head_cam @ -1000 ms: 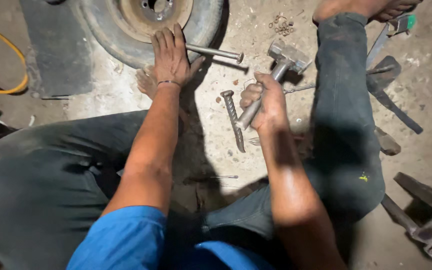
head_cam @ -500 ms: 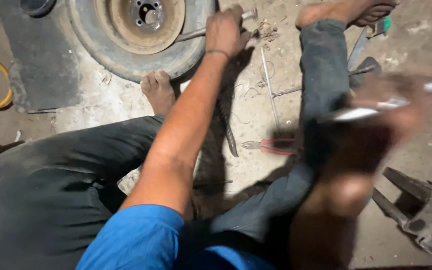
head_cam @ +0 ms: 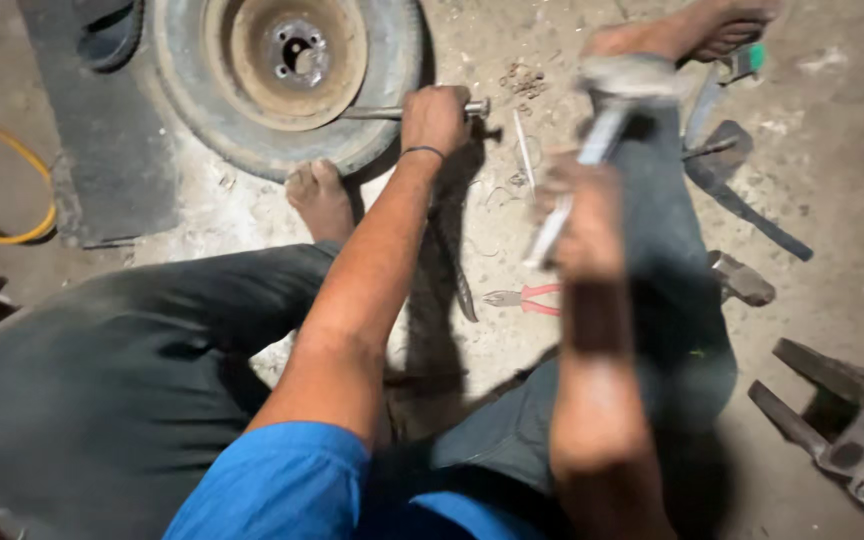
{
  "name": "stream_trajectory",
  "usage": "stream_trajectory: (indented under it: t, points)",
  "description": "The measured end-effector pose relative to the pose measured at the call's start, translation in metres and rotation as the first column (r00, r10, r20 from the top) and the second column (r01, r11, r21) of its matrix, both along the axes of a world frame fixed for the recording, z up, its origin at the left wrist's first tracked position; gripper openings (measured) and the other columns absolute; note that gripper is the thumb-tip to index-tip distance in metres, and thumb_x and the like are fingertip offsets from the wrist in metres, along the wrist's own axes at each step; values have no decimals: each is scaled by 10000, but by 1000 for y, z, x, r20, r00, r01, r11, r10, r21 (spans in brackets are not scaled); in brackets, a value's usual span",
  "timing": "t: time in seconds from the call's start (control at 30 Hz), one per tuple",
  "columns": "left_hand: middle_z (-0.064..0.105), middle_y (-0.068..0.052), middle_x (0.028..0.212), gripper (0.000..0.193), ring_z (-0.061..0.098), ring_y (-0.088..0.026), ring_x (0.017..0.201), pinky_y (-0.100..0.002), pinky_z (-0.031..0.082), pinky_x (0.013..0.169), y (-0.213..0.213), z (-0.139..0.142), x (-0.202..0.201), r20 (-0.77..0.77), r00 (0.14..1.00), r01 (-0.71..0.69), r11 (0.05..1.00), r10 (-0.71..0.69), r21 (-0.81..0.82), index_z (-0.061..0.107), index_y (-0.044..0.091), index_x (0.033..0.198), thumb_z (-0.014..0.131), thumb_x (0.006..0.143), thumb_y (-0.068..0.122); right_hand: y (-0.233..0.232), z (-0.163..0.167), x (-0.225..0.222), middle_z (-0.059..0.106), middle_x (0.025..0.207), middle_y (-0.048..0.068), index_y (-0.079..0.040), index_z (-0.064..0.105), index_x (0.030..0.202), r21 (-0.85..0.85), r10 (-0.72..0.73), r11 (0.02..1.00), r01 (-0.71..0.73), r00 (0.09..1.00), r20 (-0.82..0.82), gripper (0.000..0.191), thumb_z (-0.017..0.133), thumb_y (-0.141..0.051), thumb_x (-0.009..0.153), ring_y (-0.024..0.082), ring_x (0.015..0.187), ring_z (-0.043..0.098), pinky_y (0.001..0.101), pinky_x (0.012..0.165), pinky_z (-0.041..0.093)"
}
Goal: The person sits on the floor and uses a hammer and a metal rod to repeatedly strike the rim of a tire, likely to separate the tire from the wheel. The person repositions the tire and continues hammering around the circumference.
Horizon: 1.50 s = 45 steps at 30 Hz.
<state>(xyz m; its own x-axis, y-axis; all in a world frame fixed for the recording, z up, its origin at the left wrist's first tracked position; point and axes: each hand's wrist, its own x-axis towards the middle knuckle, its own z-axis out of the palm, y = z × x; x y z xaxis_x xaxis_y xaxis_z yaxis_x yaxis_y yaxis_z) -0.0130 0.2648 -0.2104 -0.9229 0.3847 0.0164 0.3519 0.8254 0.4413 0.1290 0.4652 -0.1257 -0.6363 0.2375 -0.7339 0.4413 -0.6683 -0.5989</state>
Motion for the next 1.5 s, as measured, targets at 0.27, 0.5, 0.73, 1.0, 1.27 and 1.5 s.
stream_trajectory:
  t: [0.27,0.5,0.73,1.0,1.27,1.5]
  points:
    - [725,-156,769,89,707,-384,791,-522,526,746,2,0,-4,55,998,14,1000,-13,-20,720,135,774,755,706,179,27,112,-26,404,570,-27,-116,549,960,-85,-436,864,497,653,-619,104,645,-148,938,118,404,422,290,354,360]
    - [715,-163,773,144,697,-389,814,-530,511,753,-20,11,13,104,994,43,995,-33,-95,713,132,780,758,656,189,-124,-21,0,402,543,-16,-79,524,923,-194,196,970,-150,948,251,155,675,-107,906,136,376,398,317,338,334]
    - [717,-163,767,102,696,-398,809,-549,492,763,-30,7,16,20,999,49,999,-49,-6,709,111,801,720,713,161,66,62,-7,507,759,-38,-142,551,954,-469,-353,880,72,760,-546,179,624,-237,1086,83,629,505,231,573,472]
    - [714,-179,798,75,689,-405,841,-537,492,812,-29,3,23,47,999,25,1000,-25,1,707,118,795,708,723,140,-128,20,-6,444,626,-16,-79,521,915,-30,215,977,-212,965,149,141,643,-137,953,122,477,446,296,424,407]
    - [440,-292,1514,862,413,-492,1373,-565,304,1169,-113,8,48,-208,962,-198,976,177,-86,438,-1,1489,794,796,369,-96,-10,-10,409,632,-24,-124,455,864,-271,-5,962,37,993,120,195,641,-131,921,107,474,416,287,420,373]
    - [390,-393,1488,1057,335,-571,1389,-611,186,1204,-133,-11,41,-75,972,-235,925,222,-298,333,-143,1500,703,874,624,-64,25,-19,416,654,-47,-145,454,866,-505,-162,854,126,986,-27,173,617,-149,925,81,512,416,264,485,398]
